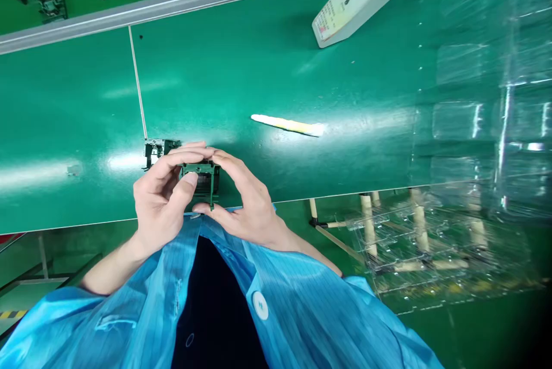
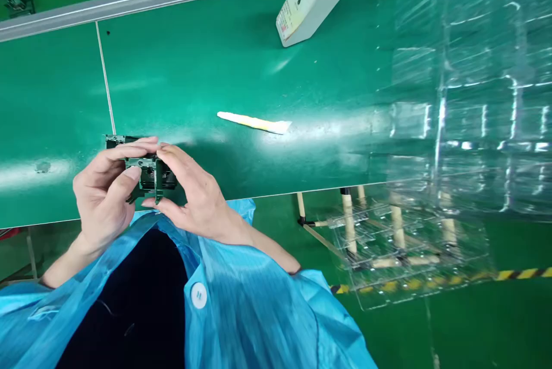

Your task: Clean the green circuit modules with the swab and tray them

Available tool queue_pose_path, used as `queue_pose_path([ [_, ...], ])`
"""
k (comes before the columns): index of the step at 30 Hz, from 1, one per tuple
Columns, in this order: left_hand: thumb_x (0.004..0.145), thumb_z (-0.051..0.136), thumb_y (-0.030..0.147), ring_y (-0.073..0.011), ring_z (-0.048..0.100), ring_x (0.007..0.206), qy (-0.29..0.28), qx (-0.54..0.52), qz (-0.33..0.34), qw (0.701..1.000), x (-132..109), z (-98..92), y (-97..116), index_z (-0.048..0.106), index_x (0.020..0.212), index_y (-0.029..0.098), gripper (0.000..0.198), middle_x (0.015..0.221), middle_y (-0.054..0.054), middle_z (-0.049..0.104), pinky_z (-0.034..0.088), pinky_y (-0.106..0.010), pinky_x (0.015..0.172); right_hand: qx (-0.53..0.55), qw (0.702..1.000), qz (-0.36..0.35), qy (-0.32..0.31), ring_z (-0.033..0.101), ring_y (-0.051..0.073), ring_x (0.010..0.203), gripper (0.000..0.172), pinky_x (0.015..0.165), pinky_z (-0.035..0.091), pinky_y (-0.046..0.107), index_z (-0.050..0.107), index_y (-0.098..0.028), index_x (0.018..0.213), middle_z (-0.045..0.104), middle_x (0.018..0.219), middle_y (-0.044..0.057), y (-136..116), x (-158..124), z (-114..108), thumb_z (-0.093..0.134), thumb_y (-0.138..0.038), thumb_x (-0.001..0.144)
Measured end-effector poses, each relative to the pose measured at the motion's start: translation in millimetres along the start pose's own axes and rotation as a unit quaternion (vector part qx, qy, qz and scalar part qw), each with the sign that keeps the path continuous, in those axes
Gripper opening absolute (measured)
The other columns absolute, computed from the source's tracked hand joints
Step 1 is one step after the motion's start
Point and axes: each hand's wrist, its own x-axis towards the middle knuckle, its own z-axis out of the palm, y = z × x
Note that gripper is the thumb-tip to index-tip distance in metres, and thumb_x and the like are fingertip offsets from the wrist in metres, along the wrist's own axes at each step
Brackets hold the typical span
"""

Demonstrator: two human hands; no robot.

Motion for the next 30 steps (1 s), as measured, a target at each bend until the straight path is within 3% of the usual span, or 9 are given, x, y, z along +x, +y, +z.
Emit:
queue_pose_path([
  [6,0.090,0.062,0.010,-0.0215,0.073,0.109,-0.006,0.029,0.013,0.999,-5,1.8,8,0.074,0.110,0.025,0.027,0.109,-0.003,0.078,0.060,-0.040,0.101,0.004,1.000,-0.014,-0.027,0.058,0.027,0.135,0.064,0.112,0.054,0.044,0.041,-0.022,0.148,0.059,0.145,0.015,2,-3,-9,0.069,-0.041,0.094],
  [8,0.088,0.064,0.009,-0.0224,0.072,0.112,0.016,0.073,0.091,0.993,-6,-14.6,7,0.073,0.117,0.026,0.034,0.112,-0.004,0.077,0.059,-0.044,0.103,-0.006,0.999,0.006,-0.038,0.059,0.028,0.134,0.063,0.113,0.053,0.047,0.044,-0.023,0.146,0.060,0.144,0.014,8,-5,-13,0.071,-0.041,0.092],
  [11,0.085,0.070,0.016,-0.0217,0.069,0.116,0.052,0.159,0.176,0.970,-4,-60.9,-6,0.068,0.126,0.029,0.043,0.122,-0.002,0.074,0.056,-0.045,0.109,-0.037,0.995,0.080,-0.036,0.060,0.030,0.133,0.059,0.110,0.054,0.050,0.049,-0.023,0.141,0.062,0.142,0.014,21,-9,-15,0.073,-0.040,0.090],
  [14,0.080,0.081,0.035,-0.0272,0.054,0.138,-0.049,0.215,0.054,0.974,1,-110.2,-33,0.054,0.143,0.033,0.069,0.147,-0.006,0.058,0.047,-0.048,0.118,-0.069,0.987,0.140,-0.038,0.063,0.032,0.128,0.057,0.105,0.055,0.054,0.051,-0.023,0.137,0.063,0.140,0.014,33,-8,-9,0.072,-0.042,0.088],
  [17,0.071,0.087,0.050,-0.0336,0.039,0.150,-0.155,0.195,-0.037,0.968,9,-131.6,-61,0.035,0.155,0.035,0.100,0.161,-0.011,0.041,0.039,-0.052,0.123,-0.075,0.983,0.155,-0.054,0.064,0.033,0.124,0.056,0.103,0.055,0.057,0.051,-0.022,0.136,0.063,0.138,0.015,37,-1,0,0.070,-0.045,0.088],
  [19,0.071,0.087,0.051,-0.0333,0.043,0.148,-0.176,0.165,-0.054,0.969,14,-128.0,-72,0.033,0.155,0.035,0.101,0.158,-0.012,0.045,0.037,-0.053,0.123,-0.072,0.983,0.156,-0.060,0.064,0.033,0.123,0.056,0.102,0.054,0.056,0.051,-0.021,0.136,0.063,0.136,0.015,36,6,7,0.069,-0.045,0.088],
  [22,0.074,0.085,0.048,-0.0315,0.057,0.135,-0.157,0.152,-0.066,0.974,16,-110.8,-76,0.048,0.147,0.029,0.084,0.142,-0.012,0.062,0.042,-0.053,0.119,-0.066,0.984,0.154,-0.067,0.064,0.033,0.123,0.056,0.103,0.053,0.056,0.050,-0.021,0.136,0.063,0.135,0.015,35,15,15,0.070,-0.043,0.087],
  [25,0.074,0.086,0.045,-0.0309,0.063,0.125,-0.140,0.175,-0.054,0.973,12,-95.9,-68,0.060,0.134,0.023,0.069,0.131,-0.014,0.067,0.047,-0.053,0.113,-0.053,0.987,0.128,-0.080,0.063,0.032,0.125,0.055,0.103,0.054,0.053,0.050,-0.021,0.135,0.063,0.137,0.015,33,17,17,0.070,-0.041,0.088],
  [30,0.075,0.086,0.043,-0.0297,0.064,0.122,-0.138,0.203,-0.031,0.969,-2,-84.3,-50,0.063,0.129,0.021,0.063,0.127,-0.014,0.068,0.054,-0.047,0.106,-0.052,0.989,0.110,-0.089,0.063,0.031,0.127,0.055,0.104,0.056,0.050,0.048,-0.021,0.137,0.062,0.139,0.014,27,7,11,0.069,-0.043,0.091],
])
